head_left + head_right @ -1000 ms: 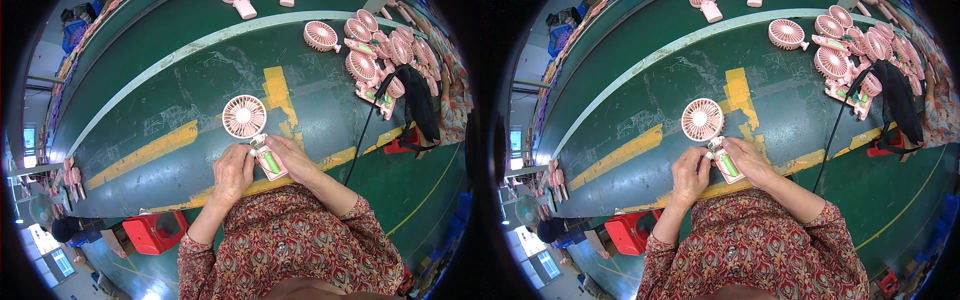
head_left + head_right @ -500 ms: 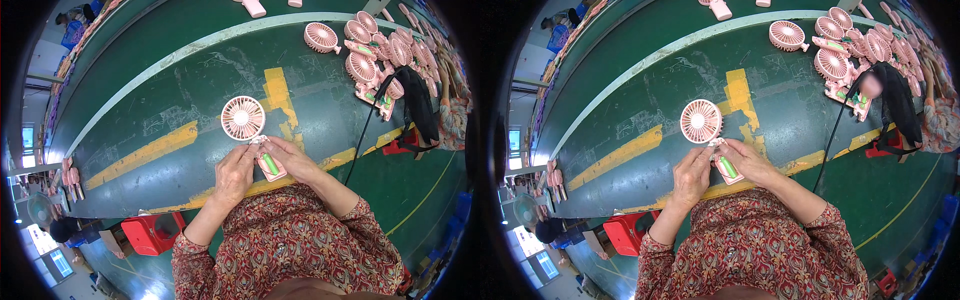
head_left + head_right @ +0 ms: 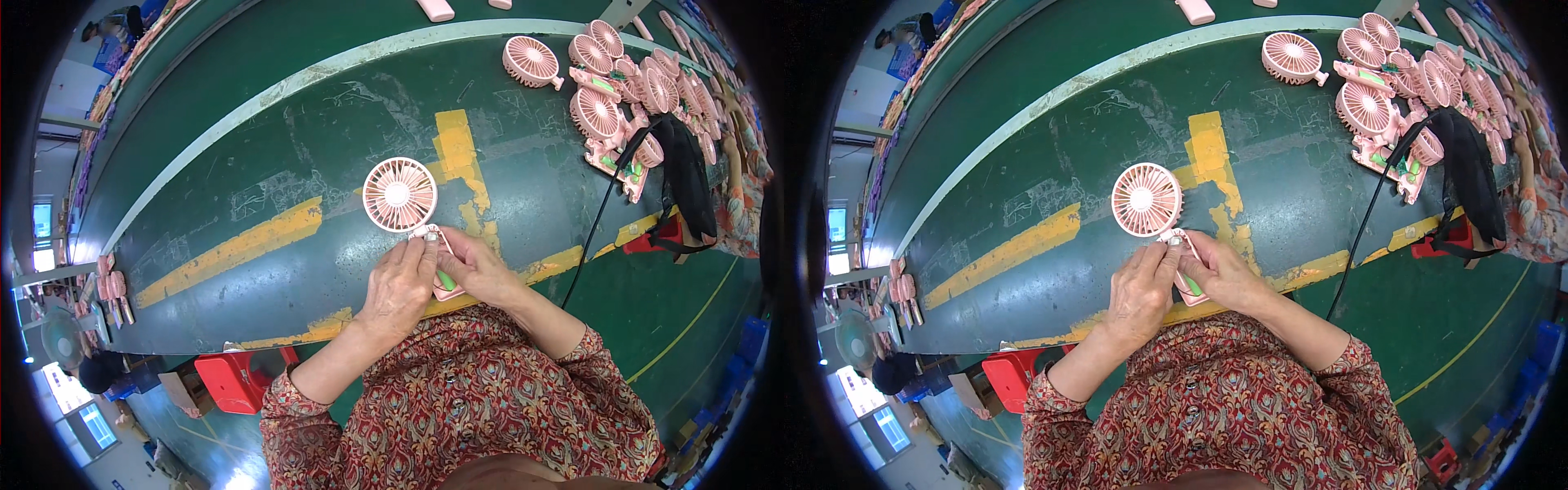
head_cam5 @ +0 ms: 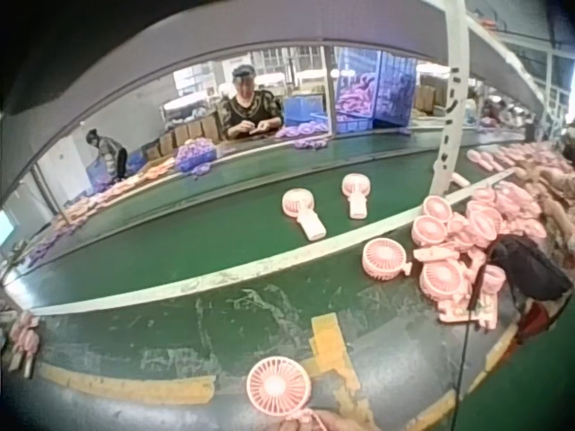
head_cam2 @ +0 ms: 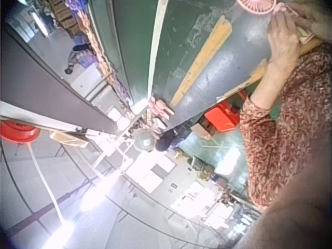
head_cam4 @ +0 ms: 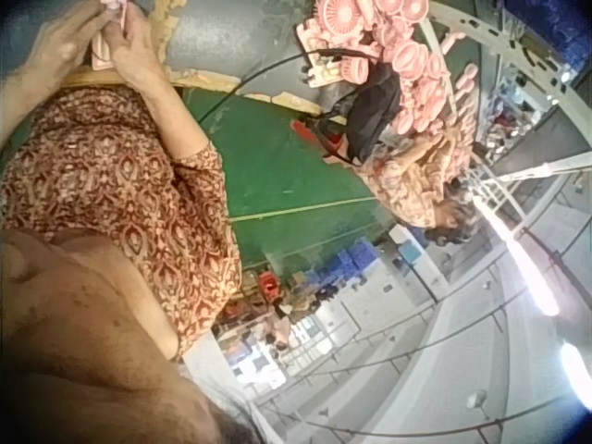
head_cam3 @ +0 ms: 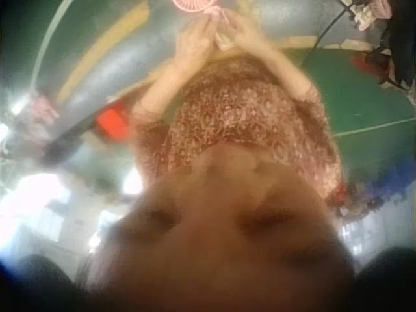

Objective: The person assembles mini fans by hand, placing a battery into a fan casing and then inspecting the completed fan.

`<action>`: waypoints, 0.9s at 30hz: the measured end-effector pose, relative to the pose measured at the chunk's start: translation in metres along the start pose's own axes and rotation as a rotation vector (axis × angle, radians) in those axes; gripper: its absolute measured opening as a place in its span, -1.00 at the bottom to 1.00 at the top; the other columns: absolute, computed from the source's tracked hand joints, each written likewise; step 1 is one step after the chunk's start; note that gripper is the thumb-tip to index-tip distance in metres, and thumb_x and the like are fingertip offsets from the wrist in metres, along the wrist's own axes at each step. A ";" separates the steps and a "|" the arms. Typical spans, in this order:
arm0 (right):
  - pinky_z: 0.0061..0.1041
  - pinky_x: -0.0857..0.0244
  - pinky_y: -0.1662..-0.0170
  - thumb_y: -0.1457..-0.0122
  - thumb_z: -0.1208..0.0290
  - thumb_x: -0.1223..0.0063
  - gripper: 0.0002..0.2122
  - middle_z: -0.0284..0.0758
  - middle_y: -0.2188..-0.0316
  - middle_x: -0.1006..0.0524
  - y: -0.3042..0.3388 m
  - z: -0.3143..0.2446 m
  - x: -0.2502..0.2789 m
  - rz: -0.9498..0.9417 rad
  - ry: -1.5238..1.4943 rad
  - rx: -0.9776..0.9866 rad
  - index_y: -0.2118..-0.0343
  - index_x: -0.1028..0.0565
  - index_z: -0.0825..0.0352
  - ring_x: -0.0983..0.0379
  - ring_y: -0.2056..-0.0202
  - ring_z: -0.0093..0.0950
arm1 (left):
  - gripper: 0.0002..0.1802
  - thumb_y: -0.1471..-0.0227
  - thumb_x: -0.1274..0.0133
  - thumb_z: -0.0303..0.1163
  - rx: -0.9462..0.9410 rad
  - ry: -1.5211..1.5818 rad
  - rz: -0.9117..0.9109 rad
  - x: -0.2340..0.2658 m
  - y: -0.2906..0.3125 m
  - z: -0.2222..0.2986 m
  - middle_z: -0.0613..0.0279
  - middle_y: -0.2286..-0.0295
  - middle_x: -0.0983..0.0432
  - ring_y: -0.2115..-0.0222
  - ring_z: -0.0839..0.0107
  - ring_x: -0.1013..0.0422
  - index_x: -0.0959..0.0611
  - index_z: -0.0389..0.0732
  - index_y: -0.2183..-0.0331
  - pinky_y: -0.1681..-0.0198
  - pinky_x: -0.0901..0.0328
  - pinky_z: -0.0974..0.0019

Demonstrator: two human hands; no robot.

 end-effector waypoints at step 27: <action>-0.70 -0.31 0.34 -0.24 0.19 0.11 -0.68 -0.42 0.38 -0.47 -0.023 0.003 0.001 0.071 -0.002 -0.082 0.17 -0.40 0.39 -0.39 0.36 -0.72 | -0.56 0.11 -0.03 -0.67 0.306 0.286 0.177 -0.001 0.013 -0.023 0.07 0.41 -0.46 0.44 0.17 -0.47 -0.42 -0.23 0.11 0.37 -0.37 0.21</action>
Point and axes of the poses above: each hand's wrist, its own y-axis away from the middle knuckle, its own x-axis out of the back of the hand, z = x × y, the point moved 4 cm from there along -y, towards the middle knuckle
